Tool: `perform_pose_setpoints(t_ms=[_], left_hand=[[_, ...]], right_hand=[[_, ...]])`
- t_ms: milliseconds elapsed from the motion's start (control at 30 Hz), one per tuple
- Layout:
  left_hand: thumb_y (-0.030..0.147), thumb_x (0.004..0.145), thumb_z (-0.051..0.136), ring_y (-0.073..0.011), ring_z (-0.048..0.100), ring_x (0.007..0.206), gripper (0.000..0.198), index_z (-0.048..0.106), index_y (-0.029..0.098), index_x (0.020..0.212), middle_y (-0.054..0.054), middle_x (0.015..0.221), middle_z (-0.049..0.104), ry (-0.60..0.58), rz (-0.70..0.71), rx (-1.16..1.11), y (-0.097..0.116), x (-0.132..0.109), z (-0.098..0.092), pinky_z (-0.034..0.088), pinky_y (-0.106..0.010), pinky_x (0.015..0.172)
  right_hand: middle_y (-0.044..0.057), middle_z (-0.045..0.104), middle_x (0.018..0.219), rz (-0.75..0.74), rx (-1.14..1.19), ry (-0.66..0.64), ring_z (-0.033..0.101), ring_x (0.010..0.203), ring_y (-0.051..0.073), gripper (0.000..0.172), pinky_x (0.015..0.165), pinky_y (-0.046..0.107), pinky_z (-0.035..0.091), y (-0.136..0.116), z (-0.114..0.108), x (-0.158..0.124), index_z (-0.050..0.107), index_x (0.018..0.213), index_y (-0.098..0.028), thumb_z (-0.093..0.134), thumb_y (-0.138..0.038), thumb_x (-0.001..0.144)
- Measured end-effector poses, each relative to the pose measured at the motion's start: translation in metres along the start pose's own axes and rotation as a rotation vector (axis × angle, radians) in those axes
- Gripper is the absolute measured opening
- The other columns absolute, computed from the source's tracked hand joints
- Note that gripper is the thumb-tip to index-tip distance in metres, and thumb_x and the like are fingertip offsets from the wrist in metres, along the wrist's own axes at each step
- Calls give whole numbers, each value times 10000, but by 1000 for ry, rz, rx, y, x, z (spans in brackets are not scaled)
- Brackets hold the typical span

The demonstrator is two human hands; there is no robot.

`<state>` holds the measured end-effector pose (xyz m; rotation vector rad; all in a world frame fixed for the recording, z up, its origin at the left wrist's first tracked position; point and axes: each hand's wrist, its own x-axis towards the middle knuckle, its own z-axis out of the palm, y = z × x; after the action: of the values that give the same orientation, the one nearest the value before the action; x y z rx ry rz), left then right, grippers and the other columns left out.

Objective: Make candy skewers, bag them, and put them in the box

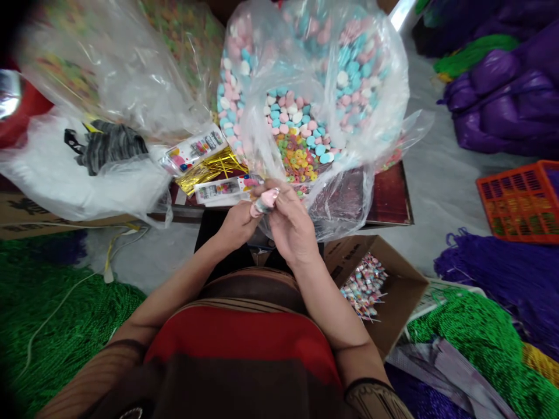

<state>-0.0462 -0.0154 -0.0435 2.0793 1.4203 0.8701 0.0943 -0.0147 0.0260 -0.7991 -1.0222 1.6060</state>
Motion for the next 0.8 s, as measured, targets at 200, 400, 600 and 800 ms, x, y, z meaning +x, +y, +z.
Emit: perform_pose_setpoints(t_ms=[200, 400, 600, 800], left_hand=[[328, 961, 403, -186, 603, 664, 311, 547, 203, 716, -48, 712, 655, -17, -8, -108, 7, 2, -5, 430, -296, 645], [499, 1002, 376, -173, 591, 655, 412, 570, 198, 799, -38, 727, 653, -102, -34, -210, 11, -6, 4, 439, -280, 627], [694, 908, 529, -184, 622, 755, 536, 597, 178, 1034, -39, 851, 692, -82, -160, -469, 19, -11, -6, 492, -291, 714], [648, 948, 525, -159, 616, 816, 485, 641, 178, 933, -17, 800, 659, 69, -228, -848, 26, -2, -15, 508, -307, 842]], right_hand=[[34, 712, 1215, -138, -187, 28, 688, 1007, 197, 519, 860, 366, 590, 13, -2, -3, 621, 1266, -345, 813, -459, 797], [5, 729, 1022, -148, -182, 97, 631, 656, 135, 412, 658, 338, 587, 18, 1, -5, 632, 1245, -347, 758, -401, 857], [37, 725, 1195, -184, -253, 99, 703, 816, 170, 474, 735, 348, 616, 14, -3, -1, 594, 1327, -352, 718, -477, 887], [71, 669, 1370, -301, -389, 112, 661, 1219, 232, 583, 1046, 423, 548, 15, -26, 0, 526, 1428, -344, 681, -546, 903]])
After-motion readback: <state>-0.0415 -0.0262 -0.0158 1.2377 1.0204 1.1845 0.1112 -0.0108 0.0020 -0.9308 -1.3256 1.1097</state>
